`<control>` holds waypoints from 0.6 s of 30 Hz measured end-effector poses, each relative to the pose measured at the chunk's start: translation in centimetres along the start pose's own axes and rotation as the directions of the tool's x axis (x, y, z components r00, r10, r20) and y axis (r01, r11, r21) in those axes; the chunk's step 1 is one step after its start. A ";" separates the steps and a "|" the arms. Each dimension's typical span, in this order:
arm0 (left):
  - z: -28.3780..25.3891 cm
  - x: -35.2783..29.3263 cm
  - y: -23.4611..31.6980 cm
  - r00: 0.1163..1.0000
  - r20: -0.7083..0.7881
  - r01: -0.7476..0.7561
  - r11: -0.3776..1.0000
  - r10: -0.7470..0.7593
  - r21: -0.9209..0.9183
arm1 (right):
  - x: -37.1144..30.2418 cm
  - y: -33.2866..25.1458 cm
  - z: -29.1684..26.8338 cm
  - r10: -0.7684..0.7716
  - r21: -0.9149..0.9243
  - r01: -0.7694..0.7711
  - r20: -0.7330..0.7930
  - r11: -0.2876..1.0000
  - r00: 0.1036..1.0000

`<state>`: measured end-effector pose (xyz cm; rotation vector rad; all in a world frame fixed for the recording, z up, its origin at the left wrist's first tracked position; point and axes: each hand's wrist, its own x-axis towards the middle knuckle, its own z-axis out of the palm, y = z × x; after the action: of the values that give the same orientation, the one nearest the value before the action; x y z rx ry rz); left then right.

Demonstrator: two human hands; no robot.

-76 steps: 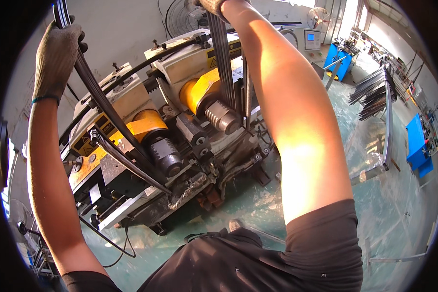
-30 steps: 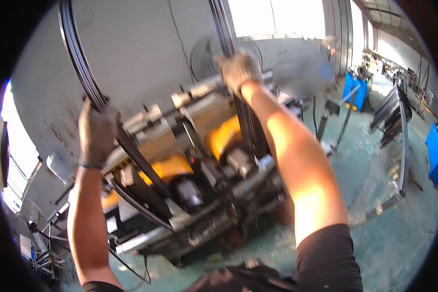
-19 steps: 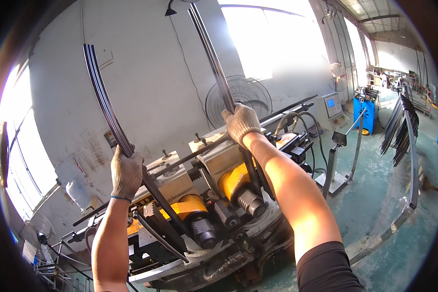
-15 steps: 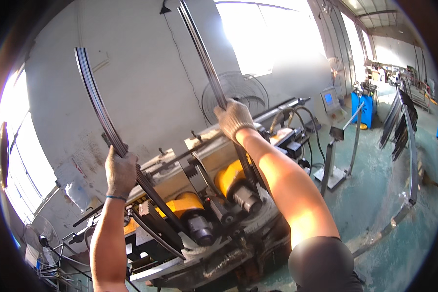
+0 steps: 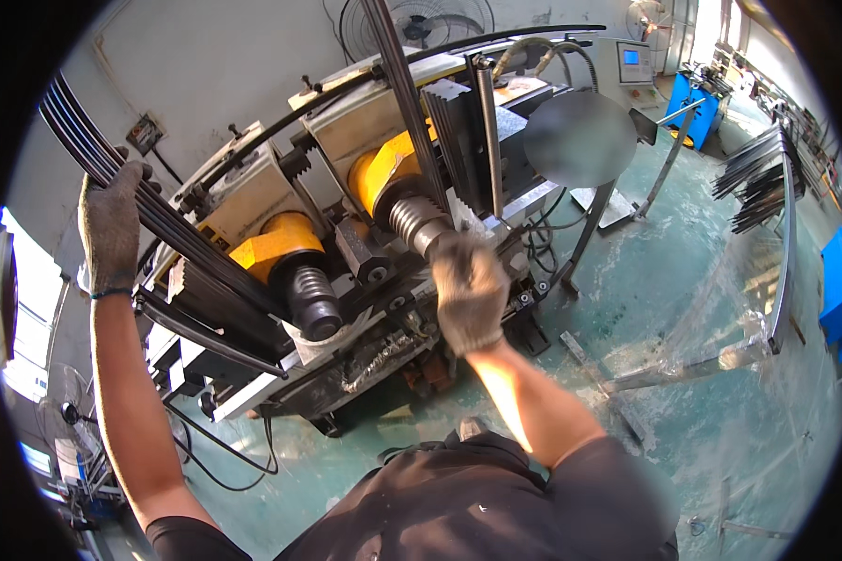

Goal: The person repeatedly picks up long metal rods, straightens them on a wooden workbench, and feeds them into a manual bending machine to form U-shaped pieces. The person then stacks the bent rods on a nearby rack.

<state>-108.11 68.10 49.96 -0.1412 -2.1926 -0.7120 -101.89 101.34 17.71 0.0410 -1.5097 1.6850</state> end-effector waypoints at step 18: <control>-5.2 -2.5 0.6 0.990 0.038 -0.140 0.980 0.136 0.140 | -1.0 8.5 4.7 0.430 -0.823 0.482 0.568 0.300 0.702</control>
<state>-102.79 66.19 51.12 -0.2288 -2.2280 -0.4768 -108.63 97.65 11.66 0.0927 -2.9422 0.3153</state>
